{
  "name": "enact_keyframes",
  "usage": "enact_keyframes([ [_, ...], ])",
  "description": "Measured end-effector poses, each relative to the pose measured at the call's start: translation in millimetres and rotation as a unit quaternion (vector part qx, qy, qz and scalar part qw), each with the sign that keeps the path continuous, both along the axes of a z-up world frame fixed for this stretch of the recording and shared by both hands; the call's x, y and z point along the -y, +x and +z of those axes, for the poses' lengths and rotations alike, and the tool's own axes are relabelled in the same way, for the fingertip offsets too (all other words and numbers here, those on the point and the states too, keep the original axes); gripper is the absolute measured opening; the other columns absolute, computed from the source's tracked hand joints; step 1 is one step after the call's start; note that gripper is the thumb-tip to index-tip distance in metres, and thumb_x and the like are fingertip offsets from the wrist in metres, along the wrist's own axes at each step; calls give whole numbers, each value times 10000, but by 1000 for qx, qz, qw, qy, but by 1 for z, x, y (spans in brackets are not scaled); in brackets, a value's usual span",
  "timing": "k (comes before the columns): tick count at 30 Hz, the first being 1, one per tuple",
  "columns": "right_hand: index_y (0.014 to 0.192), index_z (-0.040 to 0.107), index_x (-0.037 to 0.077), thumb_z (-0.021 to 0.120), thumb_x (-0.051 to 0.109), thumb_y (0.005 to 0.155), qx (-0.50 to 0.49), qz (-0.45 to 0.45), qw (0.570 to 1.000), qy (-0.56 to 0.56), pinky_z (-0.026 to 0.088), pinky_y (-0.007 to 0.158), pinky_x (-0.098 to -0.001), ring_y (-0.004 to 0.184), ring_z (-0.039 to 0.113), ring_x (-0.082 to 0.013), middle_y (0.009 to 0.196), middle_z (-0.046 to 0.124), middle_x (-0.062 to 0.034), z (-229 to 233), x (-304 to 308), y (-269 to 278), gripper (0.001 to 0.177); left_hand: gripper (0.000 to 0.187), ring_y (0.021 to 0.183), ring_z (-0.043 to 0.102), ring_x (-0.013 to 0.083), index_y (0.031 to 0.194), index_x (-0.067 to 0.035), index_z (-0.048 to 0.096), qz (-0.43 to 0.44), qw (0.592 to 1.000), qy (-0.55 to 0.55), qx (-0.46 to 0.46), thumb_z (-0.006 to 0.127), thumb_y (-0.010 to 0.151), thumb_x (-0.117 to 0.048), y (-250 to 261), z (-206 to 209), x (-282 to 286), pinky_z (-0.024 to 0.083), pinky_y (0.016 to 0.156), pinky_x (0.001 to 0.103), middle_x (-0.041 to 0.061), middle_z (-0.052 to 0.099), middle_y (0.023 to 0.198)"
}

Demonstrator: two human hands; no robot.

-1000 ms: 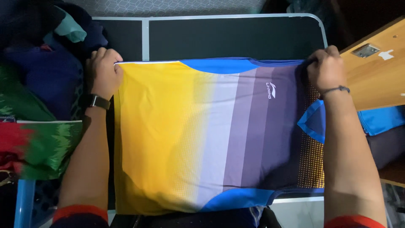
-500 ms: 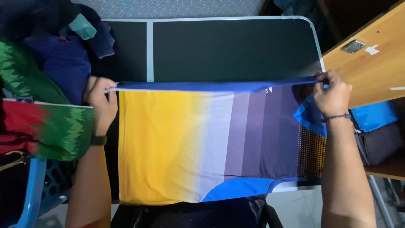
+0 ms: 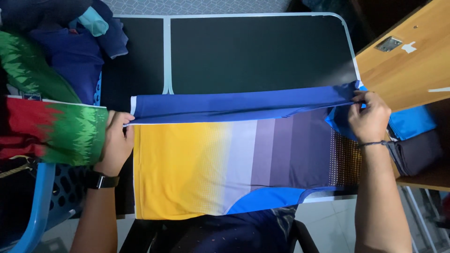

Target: The person folds a multicolored short-sleeved shirt on a black table, smoothing and aligning edges, then places the folded shirt into a wooden cabinet shelf.

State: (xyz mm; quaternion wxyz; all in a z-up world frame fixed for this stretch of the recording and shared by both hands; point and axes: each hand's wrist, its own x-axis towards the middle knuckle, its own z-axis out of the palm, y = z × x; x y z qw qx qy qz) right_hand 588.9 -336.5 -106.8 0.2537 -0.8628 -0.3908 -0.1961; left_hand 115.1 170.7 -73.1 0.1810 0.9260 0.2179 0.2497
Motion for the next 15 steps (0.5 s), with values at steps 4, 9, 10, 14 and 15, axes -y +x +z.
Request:
enact_keyframes([
  [4,1039,680,6,584,-43,867,-12,3,1000,5,531,942,-437,1097,709,-345,1170,752,-179,0,1,-12,202,271,998,574,362,1115,-28,651,-21,999,40,-10,591,875,81,-3,2,7,441,895,462,160,573,1033],
  [9,1055,692,-9,587,-41,856,-22,7,1000,-1,528,999,-451,1144,699,-359,1210,743,-199,-6,3,-18,228,294,1027,546,377,1093,-64,680,-20,997,71,-34,628,846,88,-8,3,13,444,940,482,143,591,1039],
  [10,1073,697,-19,589,-45,850,-20,15,1000,-8,529,978,-449,1137,691,-365,1211,740,-193,-6,4,-19,249,303,1032,544,375,1095,-53,686,-24,997,69,-33,627,846,110,-9,2,13,455,947,474,144,591,1041],
  [14,1026,662,-14,566,-42,850,-20,20,1000,-12,528,960,-459,1113,692,-377,1193,739,-204,-11,5,-21,203,291,1034,526,387,1102,-63,686,-20,996,73,-57,633,848,69,-11,-3,12,443,921,495,161,579,1034],
  [15,1033,671,9,583,-18,830,-8,2,999,-34,504,897,-466,1071,685,-370,1178,741,-173,-13,6,-21,222,302,1030,531,377,1103,-64,695,-24,994,86,-58,619,845,73,-11,-4,12,451,933,486,152,583,1032],
])
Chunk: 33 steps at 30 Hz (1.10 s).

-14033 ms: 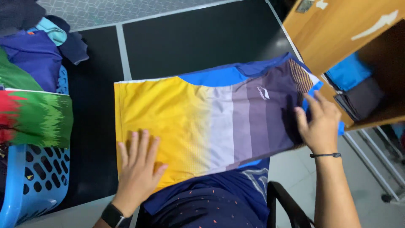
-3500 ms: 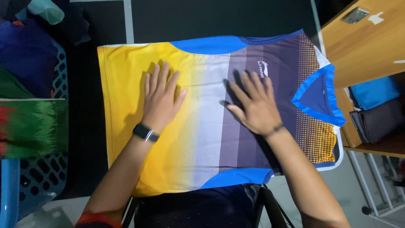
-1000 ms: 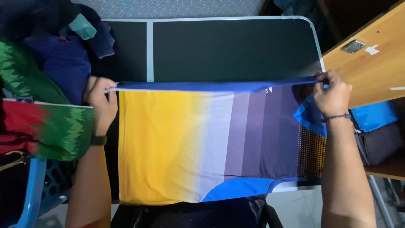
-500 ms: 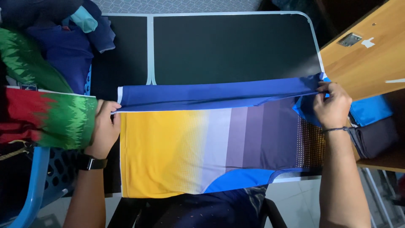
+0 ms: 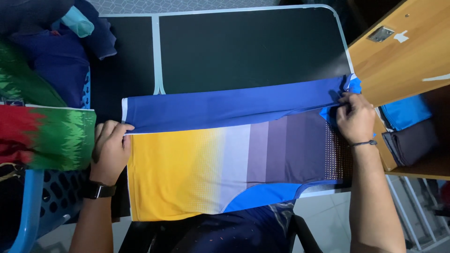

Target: The person folds a multicolored short-sleeved shirt on a black table, smoothing and aligning edges, then places the folded shirt into a wooden cabinet shelf.

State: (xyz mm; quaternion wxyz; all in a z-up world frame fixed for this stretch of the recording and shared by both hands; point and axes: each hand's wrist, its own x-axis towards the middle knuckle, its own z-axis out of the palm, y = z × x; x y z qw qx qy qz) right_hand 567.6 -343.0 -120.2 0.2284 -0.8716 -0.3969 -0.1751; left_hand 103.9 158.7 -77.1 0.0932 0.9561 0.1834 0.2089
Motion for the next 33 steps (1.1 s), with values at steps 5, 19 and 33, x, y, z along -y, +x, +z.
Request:
enact_keyframes([
  [5,1072,690,90,578,36,775,8,-40,997,-66,431,847,-495,1066,626,-368,1240,732,-90,0,1,-10,322,397,1008,535,370,1193,-66,733,-23,998,49,-35,568,839,6,4,14,10,445,930,481,133,570,1051],
  [19,1518,551,212,456,464,1088,-104,94,976,-167,182,1207,-654,1520,298,-447,1628,412,-203,53,-158,-110,508,703,1497,384,355,1555,-157,455,-186,980,5,-65,607,967,-511,167,-13,89,227,1217,585,158,410,1618],
  [33,1663,295,150,287,657,1091,-162,-139,949,-232,-9,1256,-638,1594,134,-386,1713,177,-263,22,-64,-11,765,950,1567,225,371,1611,-180,361,-187,967,65,-162,510,875,-762,164,-10,91,111,1247,607,180,263,1695],
])
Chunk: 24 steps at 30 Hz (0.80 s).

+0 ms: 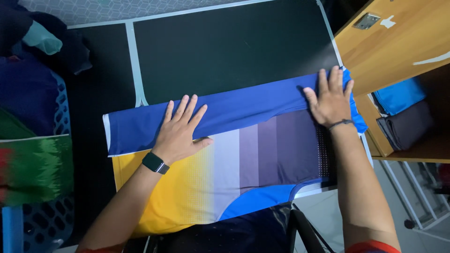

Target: The person folds a multicolored short-sleeved shirt on a black table, smoothing and aligning edges, then places the folded shirt into a wooden cabinet shelf.

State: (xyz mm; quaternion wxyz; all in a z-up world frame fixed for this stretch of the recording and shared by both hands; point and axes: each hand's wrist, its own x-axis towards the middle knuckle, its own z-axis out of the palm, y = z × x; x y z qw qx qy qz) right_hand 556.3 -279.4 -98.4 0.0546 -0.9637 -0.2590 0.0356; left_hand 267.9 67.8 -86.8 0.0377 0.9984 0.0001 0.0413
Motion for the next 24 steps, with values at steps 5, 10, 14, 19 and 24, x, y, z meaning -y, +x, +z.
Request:
enact_keyframes([
  [5,1637,342,-24,334,676,1094,50,11,998,39,-52,1250,-634,1582,117,-471,1663,211,-403,1,-15,-12,886,989,1569,227,371,1615,-185,355,6,1000,7,7,472,861,-815,0,-2,0,114,1249,618,178,263,1696],
  [10,1557,488,55,616,425,1018,78,242,955,155,154,1223,-623,1527,273,-454,1620,351,-322,21,-74,-80,666,974,1578,196,362,1608,-196,359,5,1000,-5,-6,494,853,-797,0,-1,0,80,1251,625,163,247,1703],
  [14,1441,602,148,638,449,969,80,302,940,140,280,1205,-585,1464,429,-381,1529,521,-201,24,-97,-138,561,890,1567,218,368,1608,-203,363,9,1000,-25,-7,454,912,-750,1,-2,-2,86,1242,634,164,259,1696],
  [19,946,661,286,766,416,830,209,163,961,78,397,756,-381,813,583,-191,866,595,41,15,-72,-157,203,791,1573,197,367,1613,-201,357,5,999,-39,0,456,967,-647,0,-5,-2,90,1237,647,155,232,1707],
  [24,1047,715,270,805,393,800,169,114,974,101,398,761,-355,869,578,-183,949,610,45,0,-64,-153,290,803,1564,224,376,1603,-189,386,-4,999,-31,7,494,952,-645,0,0,-1,98,1235,645,173,264,1696],
])
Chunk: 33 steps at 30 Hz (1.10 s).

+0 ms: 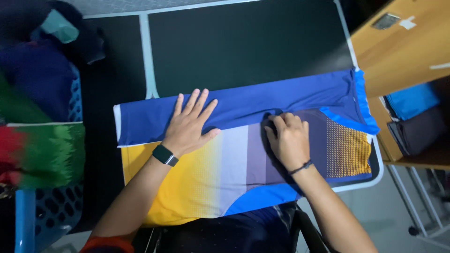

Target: The person folds a multicolored short-sleeved shirt on a black table, smoothing and aligning edges, then places the folded shirt into a wooden cabinet shelf.

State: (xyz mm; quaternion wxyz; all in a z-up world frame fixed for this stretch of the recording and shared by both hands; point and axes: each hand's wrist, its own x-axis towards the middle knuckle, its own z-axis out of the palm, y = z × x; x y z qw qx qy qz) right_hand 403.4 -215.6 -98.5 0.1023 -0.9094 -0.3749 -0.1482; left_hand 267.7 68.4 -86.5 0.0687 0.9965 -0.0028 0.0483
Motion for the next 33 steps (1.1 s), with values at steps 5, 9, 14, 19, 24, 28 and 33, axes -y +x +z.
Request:
enact_keyframes([
  [5,977,747,186,759,244,871,59,32,998,19,401,760,-369,907,570,-241,966,604,-29,18,-12,-5,122,790,1566,218,381,1607,-171,380,1,1000,4,0,495,968,-621,0,3,3,109,1230,649,181,257,1698],
  [9,961,713,185,662,203,939,118,104,987,-32,411,799,-345,956,594,-234,956,639,-36,7,-12,10,58,795,1568,212,388,1607,-164,377,-1,1000,3,-1,497,967,-621,-1,2,2,105,1226,658,189,251,1698],
  [14,954,688,208,606,187,971,144,162,975,-52,438,825,-340,928,624,-216,919,669,-20,14,-13,26,86,797,1563,224,394,1601,-155,388,-1,1000,4,-3,506,963,-619,0,3,2,109,1223,658,198,268,1691],
  [19,836,630,179,616,144,978,202,214,955,-20,425,792,-342,847,559,-238,789,587,-36,21,-16,43,147,792,1565,215,397,1605,-156,378,1,1000,-2,-9,494,973,-619,1,4,3,109,1219,668,199,258,1693],
  [24,790,606,165,616,143,959,187,204,961,4,417,741,-345,807,554,-228,762,566,-29,24,-16,43,171,795,1560,228,396,1600,-158,386,1,1000,2,-7,497,968,-627,0,4,2,120,1217,669,199,268,1689],
  [28,829,617,158,626,230,896,144,196,970,3,439,752,-354,829,586,-240,833,585,-44,34,-13,31,99,801,1560,233,396,1599,-159,390,1,1000,8,-5,491,969,-643,1,2,2,117,1219,667,197,272,1688],
  [33,902,673,147,639,200,932,144,220,965,-11,432,786,-355,885,594,-256,890,619,-63,18,-5,31,70,801,1567,214,394,1604,-154,382,2,1000,-1,-8,491,975,-637,1,3,3,103,1222,660,198,263,1692],
])
